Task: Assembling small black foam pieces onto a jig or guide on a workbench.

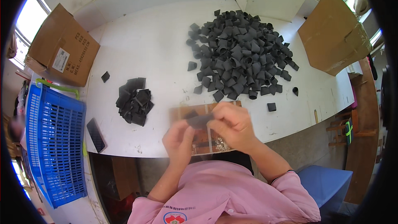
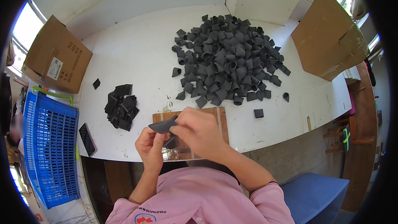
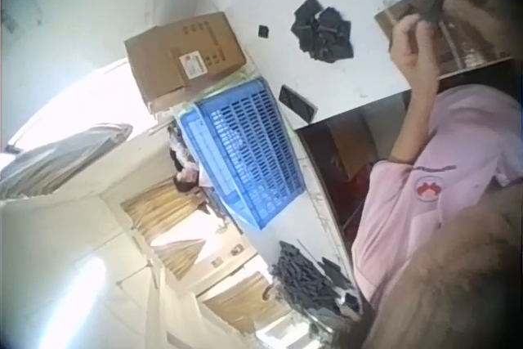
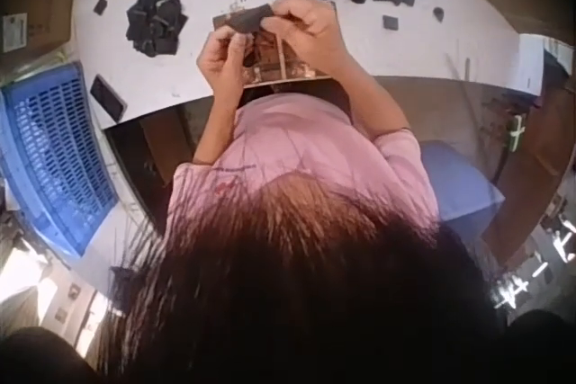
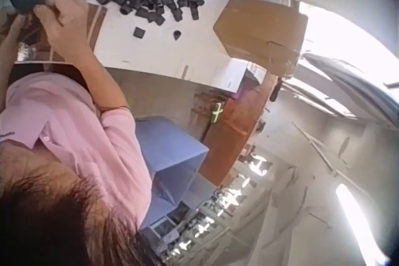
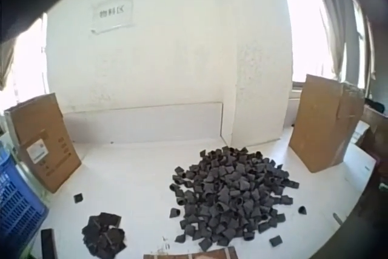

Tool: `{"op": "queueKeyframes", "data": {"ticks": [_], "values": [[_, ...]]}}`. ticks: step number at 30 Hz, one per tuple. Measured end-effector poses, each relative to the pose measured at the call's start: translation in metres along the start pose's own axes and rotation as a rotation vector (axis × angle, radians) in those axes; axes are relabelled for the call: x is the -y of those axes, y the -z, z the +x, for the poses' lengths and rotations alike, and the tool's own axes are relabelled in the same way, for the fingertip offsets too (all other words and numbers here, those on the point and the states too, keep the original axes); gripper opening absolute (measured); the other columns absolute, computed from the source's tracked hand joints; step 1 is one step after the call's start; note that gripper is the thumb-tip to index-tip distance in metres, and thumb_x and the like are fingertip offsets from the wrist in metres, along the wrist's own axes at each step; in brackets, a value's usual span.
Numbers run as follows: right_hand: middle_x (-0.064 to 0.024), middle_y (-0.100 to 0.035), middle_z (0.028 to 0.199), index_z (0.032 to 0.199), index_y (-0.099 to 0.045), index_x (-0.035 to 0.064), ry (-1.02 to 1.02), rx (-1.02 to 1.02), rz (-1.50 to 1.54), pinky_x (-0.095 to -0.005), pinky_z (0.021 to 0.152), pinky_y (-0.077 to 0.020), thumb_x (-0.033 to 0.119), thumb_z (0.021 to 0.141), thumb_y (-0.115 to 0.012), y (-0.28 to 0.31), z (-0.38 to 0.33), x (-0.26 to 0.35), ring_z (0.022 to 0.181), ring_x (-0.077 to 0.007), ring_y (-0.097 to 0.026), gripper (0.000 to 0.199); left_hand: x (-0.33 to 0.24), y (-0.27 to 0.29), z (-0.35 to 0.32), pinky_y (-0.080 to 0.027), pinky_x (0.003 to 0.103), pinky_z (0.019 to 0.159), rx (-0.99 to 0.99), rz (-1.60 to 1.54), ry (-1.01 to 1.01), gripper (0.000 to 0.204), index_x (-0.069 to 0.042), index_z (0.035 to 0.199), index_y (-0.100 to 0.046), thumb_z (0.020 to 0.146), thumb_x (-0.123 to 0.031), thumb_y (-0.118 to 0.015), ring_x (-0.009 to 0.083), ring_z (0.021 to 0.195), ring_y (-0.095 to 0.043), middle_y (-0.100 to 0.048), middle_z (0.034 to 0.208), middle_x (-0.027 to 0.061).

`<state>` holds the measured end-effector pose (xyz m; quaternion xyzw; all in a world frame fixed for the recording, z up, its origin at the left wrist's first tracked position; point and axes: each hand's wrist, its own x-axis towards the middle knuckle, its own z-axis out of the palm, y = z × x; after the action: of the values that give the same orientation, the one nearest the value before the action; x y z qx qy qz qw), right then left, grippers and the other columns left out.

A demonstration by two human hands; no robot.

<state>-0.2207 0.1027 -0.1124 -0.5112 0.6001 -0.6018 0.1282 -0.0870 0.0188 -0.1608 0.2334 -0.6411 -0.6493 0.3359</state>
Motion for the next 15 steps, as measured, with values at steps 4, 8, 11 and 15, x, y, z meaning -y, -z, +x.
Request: {"op": "queueKeyframes", "data": {"ticks": [4, 8, 11, 15], "values": [[-0.0068, -0.051, 0.067, 0.072, -0.054, -0.0021, -0.344, -0.082, -0.154, -0.0255, 0.053, -0.0376, 0.007, 0.074, -0.061, 0.025, 0.014, -0.04, 0.056, -0.0149, -0.047, 0.012, 0.006, 0.005, 0.007, -0.044, 0.019, 0.065, -0.134, -0.232, 0.049, 0.014, 0.002, 0.093, -0.056, 0.083, -0.008, -0.057, 0.0085, 0.068, -0.053, -0.059, 0.078, 0.0049], [-0.0137, -0.059, 0.072, 0.073, -0.063, 0.0013, -0.407, 0.106, -0.462, -0.0372, 0.061, -0.045, 0.015, 0.07, -0.063, 0.042, -0.001, -0.129, 0.065, -0.0323, -0.057, 0.014, 0.044, 0.028, 0.0, -0.046, 0.021, 0.064, -0.128, -0.098, 0.241, 0.009, 0.003, 0.088, -0.056, 0.08, 0.0, -0.053, 0.0105, 0.069, -0.056, -0.059, 0.078, 0.0066], [-0.0151, -0.062, 0.072, 0.074, -0.065, 0.0027, -0.589, 0.281, -0.613, -0.037, 0.065, -0.0471, 0.015, 0.067, -0.064, 0.054, 0.018, -0.163, 0.071, -0.0311, -0.06, 0.014, 0.058, 0.041, -0.011, -0.046, 0.022, 0.062, -0.138, -0.048, 0.388, 0.009, 0.004, 0.087, -0.056, 0.081, -0.001, -0.053, 0.0109, 0.067, -0.056, -0.059, 0.076, 0.0068], [-0.0147, -0.063, 0.078, 0.079, -0.067, 0.0084, -0.604, 0.305, -0.636, -0.0354, 0.071, -0.0486, 0.017, 0.067, -0.062, 0.075, 0.067, -0.203, 0.076, -0.0304, -0.061, 0.016, 0.061, 0.043, -0.019, -0.044, 0.019, 0.059, -0.155, -0.061, 0.435, 0.006, 0.0, 0.085, -0.057, 0.082, -0.005, -0.056, 0.0073, 0.062, -0.053, -0.059, 0.074, 0.0042]]}}
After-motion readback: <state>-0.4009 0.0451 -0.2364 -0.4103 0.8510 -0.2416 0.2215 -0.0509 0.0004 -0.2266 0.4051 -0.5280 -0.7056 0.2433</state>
